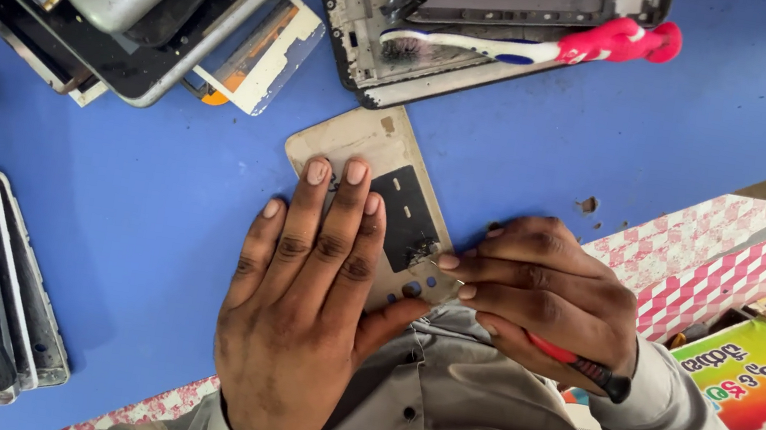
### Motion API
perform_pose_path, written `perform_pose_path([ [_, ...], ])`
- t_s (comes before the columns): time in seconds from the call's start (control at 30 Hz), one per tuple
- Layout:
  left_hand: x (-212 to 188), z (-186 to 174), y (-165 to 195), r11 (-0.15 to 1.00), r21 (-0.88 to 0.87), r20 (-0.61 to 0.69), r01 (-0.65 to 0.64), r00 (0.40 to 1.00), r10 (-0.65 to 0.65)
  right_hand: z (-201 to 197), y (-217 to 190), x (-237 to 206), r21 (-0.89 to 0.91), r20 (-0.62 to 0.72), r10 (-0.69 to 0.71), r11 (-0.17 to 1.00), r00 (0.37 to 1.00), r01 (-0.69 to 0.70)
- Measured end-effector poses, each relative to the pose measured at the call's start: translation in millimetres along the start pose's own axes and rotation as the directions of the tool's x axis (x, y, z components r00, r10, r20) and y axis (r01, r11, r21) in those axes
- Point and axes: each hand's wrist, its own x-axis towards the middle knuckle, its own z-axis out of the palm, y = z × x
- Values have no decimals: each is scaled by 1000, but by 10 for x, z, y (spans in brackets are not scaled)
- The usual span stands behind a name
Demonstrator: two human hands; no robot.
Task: The person cleans the back of a blue phone case using a toothbrush and a screwdriver to scrape off residue. They then switch to a beige phone case and continue scraping residue from its back with the screwdriver.
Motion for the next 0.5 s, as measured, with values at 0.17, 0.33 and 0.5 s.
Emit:
perform_pose_path([
  [0.17, 4, 26, -12, 1000, 12, 0, 6, 1000, -6, 19, 16, -29, -64, 35, -24, 998, 999, 27],
  [0.33, 14, -6, 5, 1000, 11, 1, 0, 1000, 0, 78, -33, -59, -165, 27, -78, 983, 997, 81],
  [0.5, 10, -19, 34, 1000, 16, 17, -6, 1000, 6, 223, -26, -192, -285, -7, -146, 948, 989, 138],
])
